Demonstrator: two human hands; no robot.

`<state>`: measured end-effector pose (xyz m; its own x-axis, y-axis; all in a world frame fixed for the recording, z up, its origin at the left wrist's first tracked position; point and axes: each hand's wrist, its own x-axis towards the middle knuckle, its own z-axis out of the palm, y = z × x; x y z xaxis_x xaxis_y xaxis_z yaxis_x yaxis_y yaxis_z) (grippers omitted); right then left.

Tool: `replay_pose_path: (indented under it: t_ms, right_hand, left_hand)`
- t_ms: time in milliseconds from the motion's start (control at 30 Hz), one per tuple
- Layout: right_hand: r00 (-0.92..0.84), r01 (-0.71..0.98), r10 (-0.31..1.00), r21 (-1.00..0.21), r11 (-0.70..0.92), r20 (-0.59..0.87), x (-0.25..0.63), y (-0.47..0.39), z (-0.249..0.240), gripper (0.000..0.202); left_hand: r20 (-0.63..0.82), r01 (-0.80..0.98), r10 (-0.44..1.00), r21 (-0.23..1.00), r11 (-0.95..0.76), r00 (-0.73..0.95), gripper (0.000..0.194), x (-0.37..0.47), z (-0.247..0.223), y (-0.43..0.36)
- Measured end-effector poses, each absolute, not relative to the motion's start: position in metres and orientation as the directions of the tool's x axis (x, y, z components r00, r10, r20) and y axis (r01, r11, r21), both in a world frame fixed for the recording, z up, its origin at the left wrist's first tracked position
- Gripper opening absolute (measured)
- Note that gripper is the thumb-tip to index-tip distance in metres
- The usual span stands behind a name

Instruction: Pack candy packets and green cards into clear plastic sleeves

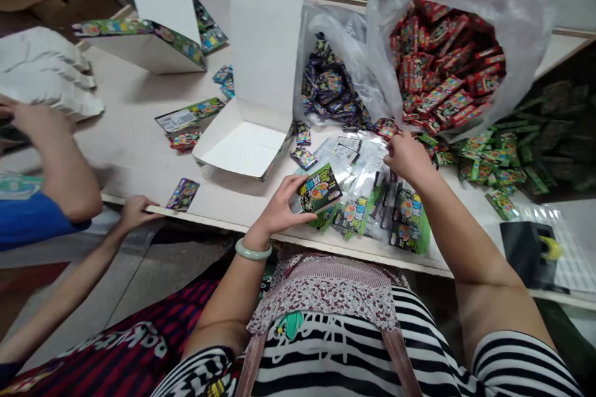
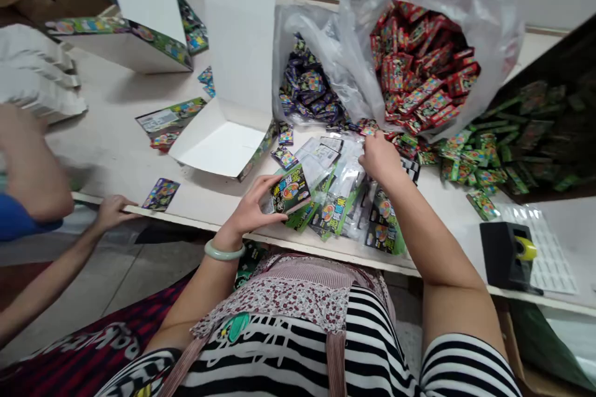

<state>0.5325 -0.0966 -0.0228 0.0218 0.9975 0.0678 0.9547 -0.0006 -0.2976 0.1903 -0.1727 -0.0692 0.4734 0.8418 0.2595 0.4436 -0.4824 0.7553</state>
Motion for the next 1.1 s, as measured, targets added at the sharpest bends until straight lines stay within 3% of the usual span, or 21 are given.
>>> replay_pose_path:
  t_ms: [67, 133, 267, 400, 467, 567, 667, 833, 1100]
  right_hand:
    - [0.023, 0.970, 0.994, -0.238, -0.047, -0.103, 0.544, -0.111, -0.020, 0.024]
    - [0.020, 0.955, 0.982, -0.286, -0.074, -0.189, 0.557, -0.120, -0.021, 0.028]
    - [-0.087, 0.887, 0.991, -0.461, 0.030, -0.104, 0.596, -0.139, -0.030, 0.051]
    - [-0.270, 0.898, 0.942, -0.405, 0.172, -0.199, 0.619, -0.156, -0.043, 0.091]
    - [-0.294, 0.892, 0.937, -0.405, 0.199, -0.187, 0.620, -0.162, -0.045, 0.083]
    - [-0.300, 0.823, 0.954, -0.499, 0.272, 0.024, 0.616, -0.176, -0.032, 0.066]
    - [-0.369, 0.721, 0.913, -0.567, 0.399, 0.173, 0.610, -0.196, -0.005, 0.064]
    - [-0.575, 0.669, 0.816, -0.538, 0.514, 0.065, 0.593, -0.217, 0.028, 0.067]
    - [-0.627, 0.702, 0.779, -0.440, 0.560, -0.008, 0.583, -0.208, 0.026, 0.066]
  left_hand:
    - [0.275, 0.426, 0.814, 0.741, -0.519, 0.512, 0.092, 0.203, -0.067, -0.169]
    - [0.290, 0.412, 0.788, 0.725, -0.552, 0.543, 0.092, 0.213, -0.066, -0.168]
    - [0.274, 0.448, 0.787, 0.698, -0.558, 0.552, 0.091, 0.216, -0.066, -0.168]
    - [0.230, 0.472, 0.787, 0.692, -0.546, 0.573, 0.089, 0.219, -0.065, -0.167]
    - [0.235, 0.463, 0.771, 0.685, -0.563, 0.592, 0.090, 0.227, -0.064, -0.167]
    - [0.259, 0.467, 0.750, 0.647, -0.603, 0.609, 0.091, 0.238, -0.062, -0.166]
    - [0.257, 0.502, 0.737, 0.590, -0.632, 0.626, 0.092, 0.245, -0.062, -0.164]
    - [0.269, 0.457, 0.676, 0.564, -0.688, 0.686, 0.097, 0.257, -0.060, -0.162]
    - [0.215, 0.381, 0.587, 0.581, -0.719, 0.781, 0.099, 0.270, -0.055, -0.165]
